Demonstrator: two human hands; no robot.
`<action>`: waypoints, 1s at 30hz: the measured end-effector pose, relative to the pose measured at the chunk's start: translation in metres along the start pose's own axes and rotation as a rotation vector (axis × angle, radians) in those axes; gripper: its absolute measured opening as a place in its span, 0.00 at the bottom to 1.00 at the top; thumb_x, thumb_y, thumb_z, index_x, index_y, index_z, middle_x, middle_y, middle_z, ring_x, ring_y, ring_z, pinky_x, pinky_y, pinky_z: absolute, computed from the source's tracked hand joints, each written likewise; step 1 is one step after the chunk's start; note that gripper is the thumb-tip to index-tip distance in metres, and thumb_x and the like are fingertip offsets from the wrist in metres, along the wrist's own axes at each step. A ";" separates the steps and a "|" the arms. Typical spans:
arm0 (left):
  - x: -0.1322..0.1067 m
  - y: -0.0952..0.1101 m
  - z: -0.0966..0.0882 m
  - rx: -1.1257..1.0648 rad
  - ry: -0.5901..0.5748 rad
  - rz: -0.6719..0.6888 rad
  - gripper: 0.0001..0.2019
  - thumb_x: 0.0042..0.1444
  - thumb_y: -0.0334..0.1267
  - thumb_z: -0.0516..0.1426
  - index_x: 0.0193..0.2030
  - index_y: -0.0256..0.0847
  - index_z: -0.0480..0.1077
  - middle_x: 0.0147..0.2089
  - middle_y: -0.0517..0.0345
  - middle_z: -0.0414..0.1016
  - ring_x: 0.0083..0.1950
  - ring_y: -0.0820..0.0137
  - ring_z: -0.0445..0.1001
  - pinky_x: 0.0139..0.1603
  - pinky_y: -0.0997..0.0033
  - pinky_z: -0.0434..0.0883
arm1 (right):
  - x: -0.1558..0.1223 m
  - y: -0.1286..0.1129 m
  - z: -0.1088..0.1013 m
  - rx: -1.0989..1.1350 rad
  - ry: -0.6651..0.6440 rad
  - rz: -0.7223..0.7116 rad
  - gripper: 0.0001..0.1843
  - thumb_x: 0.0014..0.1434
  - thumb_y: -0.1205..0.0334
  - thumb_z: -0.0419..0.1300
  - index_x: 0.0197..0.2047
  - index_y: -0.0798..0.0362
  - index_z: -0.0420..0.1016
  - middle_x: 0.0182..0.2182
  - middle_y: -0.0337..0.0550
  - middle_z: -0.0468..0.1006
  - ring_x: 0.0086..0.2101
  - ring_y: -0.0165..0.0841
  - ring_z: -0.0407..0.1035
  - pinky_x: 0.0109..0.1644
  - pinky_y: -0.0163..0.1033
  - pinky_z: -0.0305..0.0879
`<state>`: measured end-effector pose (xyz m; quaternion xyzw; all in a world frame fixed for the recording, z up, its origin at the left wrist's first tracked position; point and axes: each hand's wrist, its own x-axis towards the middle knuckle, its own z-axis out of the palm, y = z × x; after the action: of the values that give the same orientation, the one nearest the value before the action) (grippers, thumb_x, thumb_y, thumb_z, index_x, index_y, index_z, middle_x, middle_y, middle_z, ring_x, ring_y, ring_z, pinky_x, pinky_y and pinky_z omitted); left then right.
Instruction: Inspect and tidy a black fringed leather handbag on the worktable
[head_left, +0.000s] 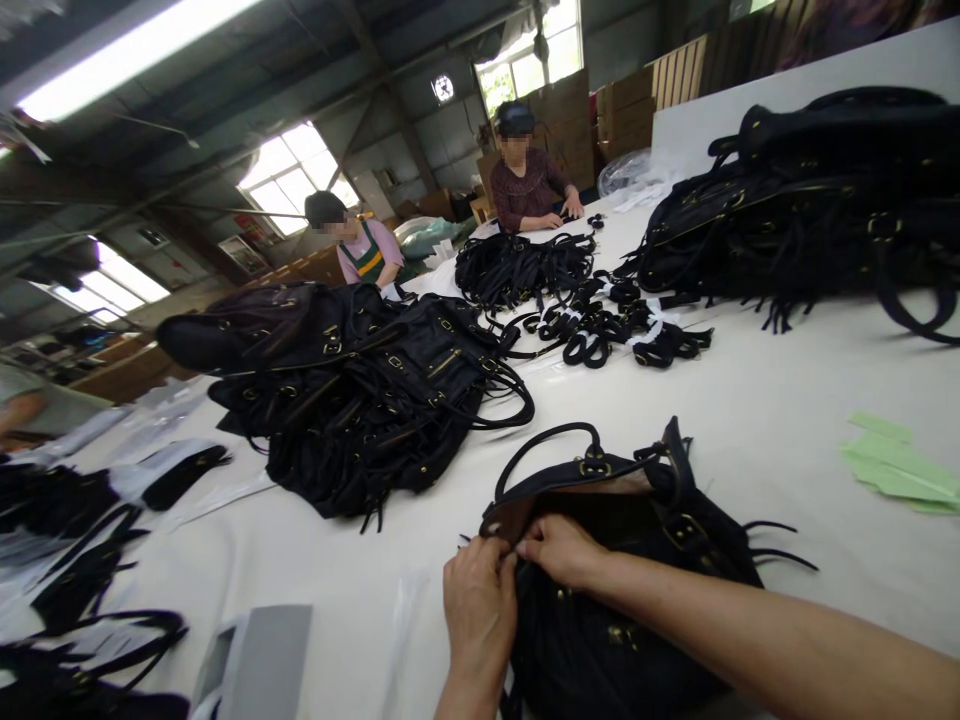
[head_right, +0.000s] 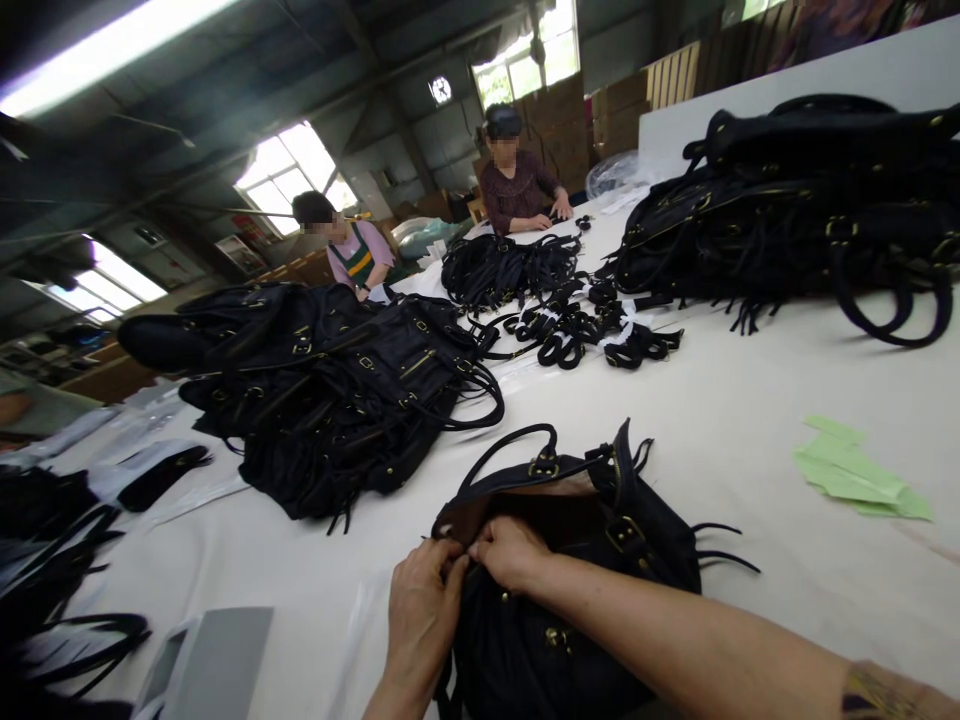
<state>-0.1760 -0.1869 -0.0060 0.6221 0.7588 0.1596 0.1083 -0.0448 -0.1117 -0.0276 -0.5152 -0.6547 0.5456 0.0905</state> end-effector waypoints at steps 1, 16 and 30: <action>0.000 0.000 0.001 -0.008 0.003 0.000 0.08 0.60 0.33 0.52 0.36 0.44 0.73 0.37 0.56 0.74 0.43 0.60 0.70 0.46 0.58 0.63 | 0.000 0.000 -0.001 0.000 -0.001 -0.004 0.08 0.58 0.62 0.61 0.34 0.55 0.80 0.29 0.40 0.78 0.30 0.30 0.69 0.28 0.32 0.50; -0.005 0.001 0.005 -0.104 0.113 0.078 0.11 0.62 0.39 0.46 0.32 0.43 0.66 0.33 0.54 0.68 0.38 0.61 0.68 0.42 0.59 0.64 | -0.018 -0.013 -0.035 -0.149 -0.008 -0.351 0.09 0.57 0.66 0.59 0.29 0.54 0.80 0.27 0.43 0.78 0.31 0.33 0.69 0.32 0.34 0.56; -0.006 0.054 -0.049 -0.741 0.279 -0.203 0.13 0.63 0.50 0.48 0.44 0.44 0.64 0.44 0.56 0.71 0.37 0.69 0.70 0.36 0.69 0.68 | -0.013 -0.015 -0.034 0.624 0.000 -0.399 0.12 0.51 0.60 0.58 0.38 0.57 0.72 0.26 0.41 0.77 0.24 0.30 0.67 0.29 0.33 0.61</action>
<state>-0.1432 -0.1885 0.0601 0.4351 0.7149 0.4936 0.2364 -0.0246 -0.0989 0.0033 -0.3251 -0.5443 0.6906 0.3482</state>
